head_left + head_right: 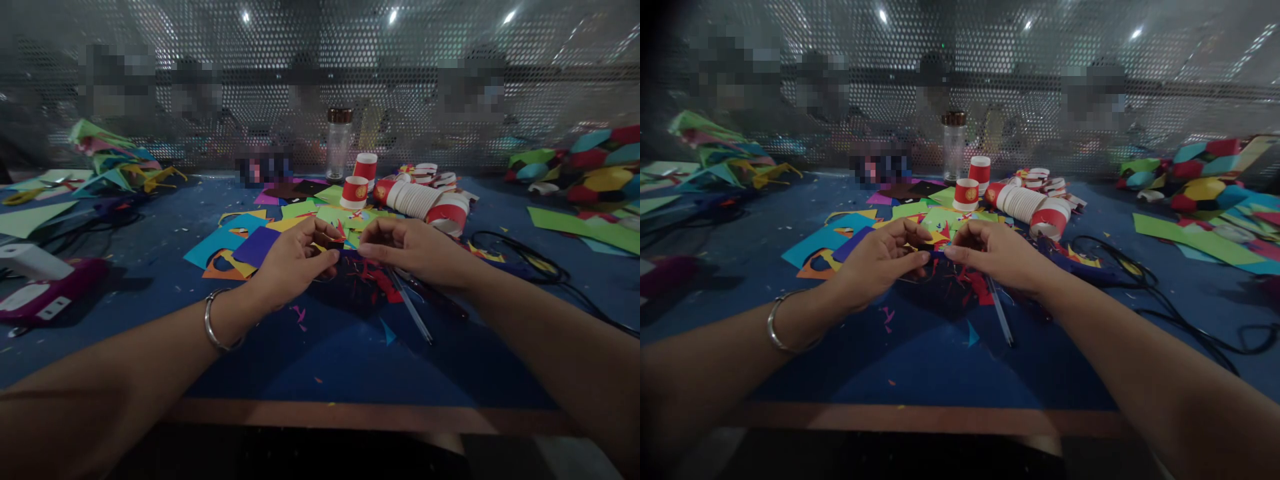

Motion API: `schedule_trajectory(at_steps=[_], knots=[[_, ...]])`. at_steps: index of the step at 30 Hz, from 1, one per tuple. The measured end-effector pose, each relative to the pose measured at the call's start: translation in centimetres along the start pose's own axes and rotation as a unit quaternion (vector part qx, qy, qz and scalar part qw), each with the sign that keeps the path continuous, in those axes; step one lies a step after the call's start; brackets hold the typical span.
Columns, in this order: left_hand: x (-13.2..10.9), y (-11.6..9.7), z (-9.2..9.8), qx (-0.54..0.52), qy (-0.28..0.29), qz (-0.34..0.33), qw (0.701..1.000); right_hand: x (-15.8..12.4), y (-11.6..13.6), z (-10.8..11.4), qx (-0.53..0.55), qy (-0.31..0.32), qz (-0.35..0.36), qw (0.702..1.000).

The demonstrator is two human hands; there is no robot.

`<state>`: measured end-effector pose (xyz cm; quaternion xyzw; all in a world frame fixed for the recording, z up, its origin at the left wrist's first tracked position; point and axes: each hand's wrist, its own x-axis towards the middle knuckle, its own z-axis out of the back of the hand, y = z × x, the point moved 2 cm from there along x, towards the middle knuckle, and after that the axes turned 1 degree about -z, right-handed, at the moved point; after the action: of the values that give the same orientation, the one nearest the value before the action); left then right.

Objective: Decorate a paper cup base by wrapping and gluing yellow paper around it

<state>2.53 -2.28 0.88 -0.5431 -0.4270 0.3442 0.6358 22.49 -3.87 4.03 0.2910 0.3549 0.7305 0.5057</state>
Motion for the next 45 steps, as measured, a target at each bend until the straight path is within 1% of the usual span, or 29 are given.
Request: schedule_trajectory(at_steps=[3,6,9,11,13,15,17,18,19,20,22,25,28,30,31,33,35,37,39,41,45], knots=[[0.2,0.3,0.2,0.005,-0.008,-0.007,1.000,-0.1,0.1,0.1,0.036,-0.055,-0.007,0.998],[0.4,0.6,0.4,0.029,-0.026,-0.034,0.999,-0.2,0.0,0.2,0.066,-0.097,-0.006,0.993],[0.4,0.7,0.7,0.068,-0.057,-0.075,0.993,-0.1,-0.3,0.1,0.077,-0.097,-0.002,0.992],[0.3,0.4,0.9,0.110,-0.080,-0.128,0.982,-0.1,-0.5,0.0,0.083,-0.089,-0.004,0.993],[-0.1,-0.3,1.1,0.169,-0.112,-0.218,0.955,-0.1,-0.5,-0.2,0.090,-0.083,-0.008,0.992],[-0.7,-1.1,1.1,0.234,-0.140,-0.324,0.906,-0.2,-0.4,-0.5,0.106,-0.071,-0.016,0.992],[-1.3,-1.8,1.0,0.295,-0.156,-0.405,0.851,-0.4,-0.1,-0.9,0.135,-0.050,-0.023,0.989],[-1.5,-2.0,0.9,0.319,-0.159,-0.428,0.831,-0.5,0.0,-1.1,0.152,-0.038,-0.027,0.987],[-1.7,-2.2,0.9,0.336,-0.158,-0.442,0.817,-0.6,0.2,-1.2,0.170,-0.026,-0.031,0.985],[-1.8,-2.3,0.8,0.348,-0.154,-0.449,0.809,-0.7,0.3,-1.4,0.186,-0.015,-0.034,0.982],[-1.9,-2.3,0.6,0.357,-0.138,-0.454,0.805,-0.8,0.6,-1.6,0.213,0.000,-0.039,0.976],[-1.9,-2.0,0.3,0.363,-0.121,-0.447,0.808,-0.9,0.9,-1.7,0.231,0.003,-0.032,0.972],[-1.9,-1.9,0.1,0.363,-0.115,-0.436,0.815,-0.9,0.8,-1.7,0.235,-0.011,-0.024,0.972],[-2.0,-1.9,-0.1,0.351,-0.105,-0.421,0.830,-0.9,0.7,-1.7,0.231,-0.020,-0.021,0.973],[-2.1,-1.9,-0.2,0.335,-0.098,-0.404,0.846,-0.8,0.6,-1.6,0.225,-0.023,-0.020,0.974],[-2.1,-1.9,-0.2,0.275,-0.088,-0.343,0.894,-0.9,0.6,-1.6,0.212,-0.026,-0.019,0.977],[-1.8,-1.6,-0.2,0.189,-0.078,-0.259,0.944,-0.9,0.7,-1.5,0.192,-0.023,-0.022,0.981],[-1.4,-1.2,-0.1,0.112,-0.061,-0.180,0.975,-1.0,0.8,-1.5,0.161,-0.008,-0.025,0.987],[-1.0,-0.9,0.0,0.070,-0.034,-0.117,0.990,-1.1,0.9,-1.4,0.118,0.011,-0.017,0.993],[-0.6,-0.6,0.0,0.050,-0.006,-0.064,0.997,-1.1,1.0,-1.4,0.074,0.029,-0.002,0.997],[-0.6,-0.3,-0.2,0.025,0.066,0.031,0.997,-0.9,0.9,-1.3,0.018,0.040,0.020,0.999]])
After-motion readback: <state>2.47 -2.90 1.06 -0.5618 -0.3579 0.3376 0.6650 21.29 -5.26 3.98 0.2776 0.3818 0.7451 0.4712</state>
